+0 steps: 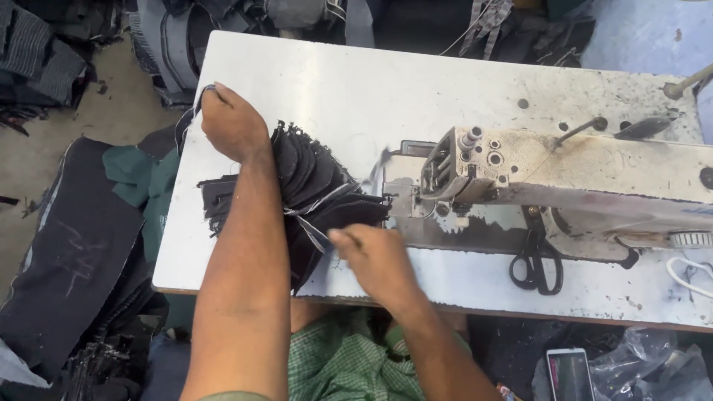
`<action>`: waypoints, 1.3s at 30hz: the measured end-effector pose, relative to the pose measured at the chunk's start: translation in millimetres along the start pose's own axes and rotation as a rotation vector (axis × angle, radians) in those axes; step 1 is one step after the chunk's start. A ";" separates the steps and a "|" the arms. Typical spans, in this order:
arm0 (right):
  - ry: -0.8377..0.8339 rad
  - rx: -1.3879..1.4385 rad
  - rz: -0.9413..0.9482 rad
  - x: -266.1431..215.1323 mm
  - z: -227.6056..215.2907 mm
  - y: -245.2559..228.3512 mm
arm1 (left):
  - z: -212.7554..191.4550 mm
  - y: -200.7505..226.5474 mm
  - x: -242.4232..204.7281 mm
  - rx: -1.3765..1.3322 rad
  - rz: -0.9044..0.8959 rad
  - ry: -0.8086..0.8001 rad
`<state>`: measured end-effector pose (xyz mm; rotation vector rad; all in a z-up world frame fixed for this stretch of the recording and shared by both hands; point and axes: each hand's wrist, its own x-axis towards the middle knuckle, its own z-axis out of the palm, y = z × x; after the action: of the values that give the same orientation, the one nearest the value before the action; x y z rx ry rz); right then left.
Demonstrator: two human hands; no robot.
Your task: Bundling cut fabric shoe upper components together using a strip of scrap material.
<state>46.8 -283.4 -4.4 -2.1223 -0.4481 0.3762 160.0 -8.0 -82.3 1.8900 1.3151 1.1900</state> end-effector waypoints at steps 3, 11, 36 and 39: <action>-0.100 -0.138 0.038 19.8 19.7 -12.8 | -7.3 3.0 -6.2 -0.039 -0.092 -0.039; -0.010 -0.368 0.063 37.1 32.3 -34.4 | -1.2 -13.3 -5.3 -0.065 -0.095 0.020; 0.103 1.194 -0.054 25.5 107.2 25.6 | 0.4 -22.7 -1.2 -0.113 -0.276 0.002; 0.144 1.538 0.177 12.6 100.6 6.7 | 1.8 -24.7 0.3 -0.126 -0.319 -0.019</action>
<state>16.3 -208.4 -65.9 -0.6637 0.1528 0.4413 150.6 1.7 -103.1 1.5307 1.4319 1.0598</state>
